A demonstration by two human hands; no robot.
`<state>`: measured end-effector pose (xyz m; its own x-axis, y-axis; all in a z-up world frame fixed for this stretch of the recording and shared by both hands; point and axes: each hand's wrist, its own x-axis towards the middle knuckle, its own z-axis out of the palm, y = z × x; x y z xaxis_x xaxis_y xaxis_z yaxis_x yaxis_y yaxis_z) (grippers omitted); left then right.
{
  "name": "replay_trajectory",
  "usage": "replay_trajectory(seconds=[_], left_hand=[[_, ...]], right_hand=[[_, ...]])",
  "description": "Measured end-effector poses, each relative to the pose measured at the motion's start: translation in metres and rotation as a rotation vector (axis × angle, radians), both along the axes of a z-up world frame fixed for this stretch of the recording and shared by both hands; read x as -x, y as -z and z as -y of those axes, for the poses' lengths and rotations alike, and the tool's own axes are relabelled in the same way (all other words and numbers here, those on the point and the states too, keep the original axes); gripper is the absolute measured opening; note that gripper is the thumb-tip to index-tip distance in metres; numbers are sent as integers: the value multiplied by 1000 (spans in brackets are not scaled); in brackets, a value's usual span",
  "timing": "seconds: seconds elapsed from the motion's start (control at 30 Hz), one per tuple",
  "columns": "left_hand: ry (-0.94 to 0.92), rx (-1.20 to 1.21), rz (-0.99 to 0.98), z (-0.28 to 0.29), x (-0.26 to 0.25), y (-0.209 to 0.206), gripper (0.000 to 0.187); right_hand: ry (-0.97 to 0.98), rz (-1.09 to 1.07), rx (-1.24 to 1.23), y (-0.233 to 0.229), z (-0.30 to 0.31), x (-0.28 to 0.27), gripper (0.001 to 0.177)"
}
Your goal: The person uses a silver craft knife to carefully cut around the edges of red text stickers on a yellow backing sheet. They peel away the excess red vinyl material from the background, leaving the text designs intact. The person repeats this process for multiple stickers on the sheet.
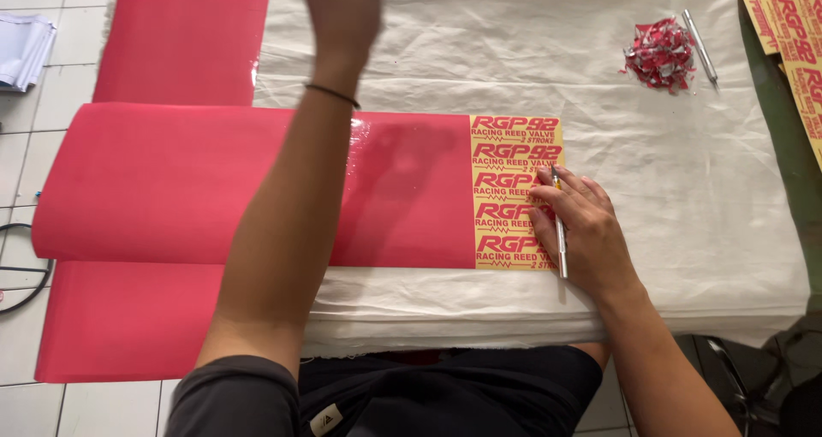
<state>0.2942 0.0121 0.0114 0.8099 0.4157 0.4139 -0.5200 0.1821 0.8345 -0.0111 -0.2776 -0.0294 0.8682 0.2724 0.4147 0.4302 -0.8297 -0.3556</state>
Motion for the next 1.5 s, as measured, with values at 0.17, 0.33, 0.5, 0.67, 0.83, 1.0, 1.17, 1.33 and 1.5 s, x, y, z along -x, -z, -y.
replay_trajectory(seconds=[0.17, 0.33, 0.5, 0.67, 0.83, 1.0, 1.17, 1.33, 1.5], left_hand=[[94, -933, 360, 34, 40, 31, 54], [189, -1036, 329, 32, 59, 41, 60], [153, -1043, 174, 25, 43, 66, 88], [190, -1030, 84, 23, 48, 62, 104], [209, -1027, 78, 4, 90, 33, 92], [254, -1104, 36, -14, 220, -7, 55], [139, -1470, -38, -10, 343, 10, 67], [-7, -1611, -138, -4, 380, 29, 83], [-29, -1617, -228, 14, 383, 37, 98]], right_hand=[[2, -29, -26, -4, -2, 2, 24], [2, -16, -19, -1, -1, 2, 25], [3, -18, -18, -1, -1, 2, 24], [4, -3, -16, -1, -1, 1, 23], [-10, -23, -42, -5, -1, 1, 26], [-6, -137, -228, -26, 1, -6, 31], [-190, -89, -2, -43, -7, -44, 40], [-170, -102, 48, 0, -6, -58, 35], [-158, -106, 64, 3, -6, -57, 35]])
